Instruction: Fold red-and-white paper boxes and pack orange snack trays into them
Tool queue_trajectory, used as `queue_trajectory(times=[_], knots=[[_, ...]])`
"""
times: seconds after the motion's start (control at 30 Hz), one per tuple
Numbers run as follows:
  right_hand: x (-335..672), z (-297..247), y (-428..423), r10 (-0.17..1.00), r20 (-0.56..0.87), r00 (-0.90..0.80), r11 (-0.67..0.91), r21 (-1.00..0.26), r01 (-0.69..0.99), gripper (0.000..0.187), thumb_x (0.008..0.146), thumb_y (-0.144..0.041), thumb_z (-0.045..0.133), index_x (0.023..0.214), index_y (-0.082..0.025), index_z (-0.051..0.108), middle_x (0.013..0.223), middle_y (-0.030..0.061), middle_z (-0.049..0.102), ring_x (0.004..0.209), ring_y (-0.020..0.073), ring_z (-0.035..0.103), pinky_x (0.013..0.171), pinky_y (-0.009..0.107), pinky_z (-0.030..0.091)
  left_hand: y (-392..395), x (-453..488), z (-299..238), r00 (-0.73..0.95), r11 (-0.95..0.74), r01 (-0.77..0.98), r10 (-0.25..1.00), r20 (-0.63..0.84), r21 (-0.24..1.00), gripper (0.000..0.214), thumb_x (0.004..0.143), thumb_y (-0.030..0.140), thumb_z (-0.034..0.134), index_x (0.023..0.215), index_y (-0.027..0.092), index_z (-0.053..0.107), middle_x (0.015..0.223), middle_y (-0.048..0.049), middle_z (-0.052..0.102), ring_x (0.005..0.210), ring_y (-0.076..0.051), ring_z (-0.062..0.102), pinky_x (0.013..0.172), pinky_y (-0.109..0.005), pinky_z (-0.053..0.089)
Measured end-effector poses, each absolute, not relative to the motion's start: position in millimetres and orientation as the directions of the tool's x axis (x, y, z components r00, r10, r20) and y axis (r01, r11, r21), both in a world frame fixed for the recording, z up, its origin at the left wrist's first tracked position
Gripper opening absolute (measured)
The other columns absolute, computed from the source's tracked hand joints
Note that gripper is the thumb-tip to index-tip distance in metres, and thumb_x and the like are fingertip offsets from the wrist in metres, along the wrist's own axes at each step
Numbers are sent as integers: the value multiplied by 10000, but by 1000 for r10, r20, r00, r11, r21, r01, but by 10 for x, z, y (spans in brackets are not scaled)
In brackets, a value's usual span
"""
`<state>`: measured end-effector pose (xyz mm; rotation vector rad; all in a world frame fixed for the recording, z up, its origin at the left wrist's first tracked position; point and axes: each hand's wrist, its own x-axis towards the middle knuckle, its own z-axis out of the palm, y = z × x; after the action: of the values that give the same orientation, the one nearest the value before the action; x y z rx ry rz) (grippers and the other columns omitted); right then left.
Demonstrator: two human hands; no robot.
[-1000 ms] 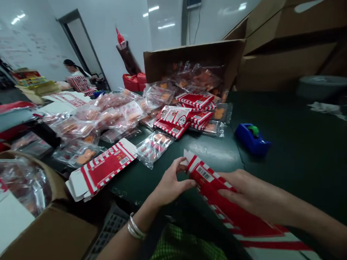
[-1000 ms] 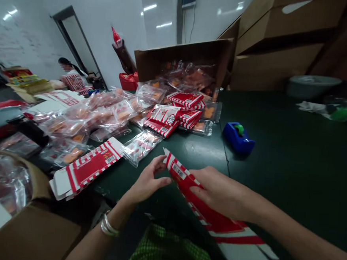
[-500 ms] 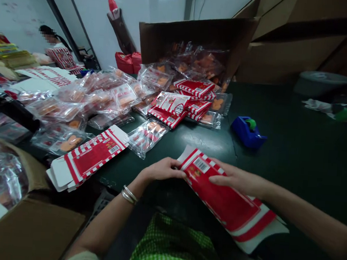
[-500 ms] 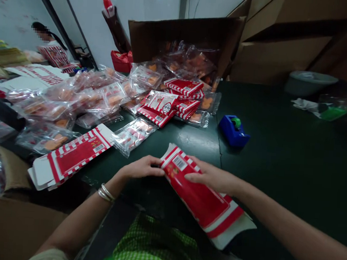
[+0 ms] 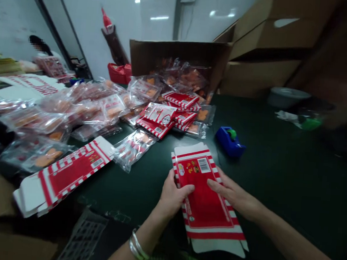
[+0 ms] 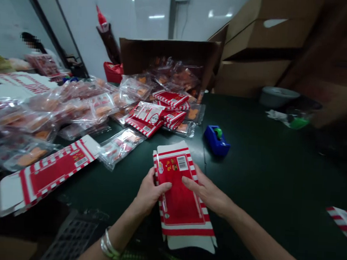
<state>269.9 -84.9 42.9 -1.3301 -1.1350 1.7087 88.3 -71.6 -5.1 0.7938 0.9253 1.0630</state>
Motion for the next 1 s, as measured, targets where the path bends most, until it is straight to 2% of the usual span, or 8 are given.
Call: queue_trajectory(times=[0.13,0.23,0.37,0.5,0.57,0.73,0.87,1.0], knots=[[2899,425,-889,851,-312,-421,-422,-885,-196,628,782,-346,711,1342,-239,448,1273,99,608,1093,255,627,885,382,534,-684,780,35,243,284,-239,943,-226,929,590,575,210,818,1081,166,516,1079,-127,700,956,-297,678,827,-426,556],[2912,304,-928,880,-269,-390,-392,-876,-281,596,746,-294,744,1286,-188,514,1237,117,629,1058,254,643,884,392,529,-711,718,89,278,281,-179,934,-226,943,611,613,223,800,1135,183,486,1133,-130,680,971,-292,676,802,-407,569],[2780,137,-1048,903,-326,-279,-416,-827,-379,602,737,-325,755,1264,-144,528,1164,144,662,979,267,676,865,418,540,-757,652,122,385,338,-207,891,-241,918,636,623,280,809,1172,194,500,1155,-124,679,971,-292,680,795,-392,572],[2709,-2,-1301,887,-370,-277,-460,-754,-468,676,797,-347,705,1382,-190,405,1184,142,653,989,279,673,870,437,541,-832,560,86,467,411,-225,841,-272,883,515,665,305,783,1111,160,570,1041,-119,723,867,-274,708,761,-374,569],[2706,-97,-1451,869,-412,-274,-495,-714,-496,705,820,-367,677,1420,-214,340,1210,142,640,1003,289,667,873,448,540,-867,520,58,497,432,-208,819,-286,877,523,694,307,762,1153,150,566,1079,-139,710,901,-279,700,776,-375,561],[2711,-298,-1710,830,-477,-288,-555,-660,-507,876,789,-435,685,1487,-232,197,1245,162,614,1025,313,655,875,453,540,-908,477,-63,352,414,-166,872,-339,895,925,623,275,817,1401,178,325,1223,-181,630,1023,-293,656,841,-386,537],[2732,-263,-1728,849,-475,-229,-526,-725,-445,1077,749,-449,724,1491,-375,-53,1353,152,518,1024,318,653,806,474,568,-968,452,-118,504,472,-148,792,-345,869,915,646,256,792,1408,185,292,1153,-162,663,937,-292,685,790,-403,552],[2771,-194,-1697,880,-399,-260,-471,-809,-352,1059,718,-459,746,1492,-383,28,1378,152,472,1007,311,655,776,463,582,-996,464,-56,454,485,-105,800,-392,868,770,651,239,774,1317,202,390,1075,-117,693,906,-281,694,728,-359,567]])
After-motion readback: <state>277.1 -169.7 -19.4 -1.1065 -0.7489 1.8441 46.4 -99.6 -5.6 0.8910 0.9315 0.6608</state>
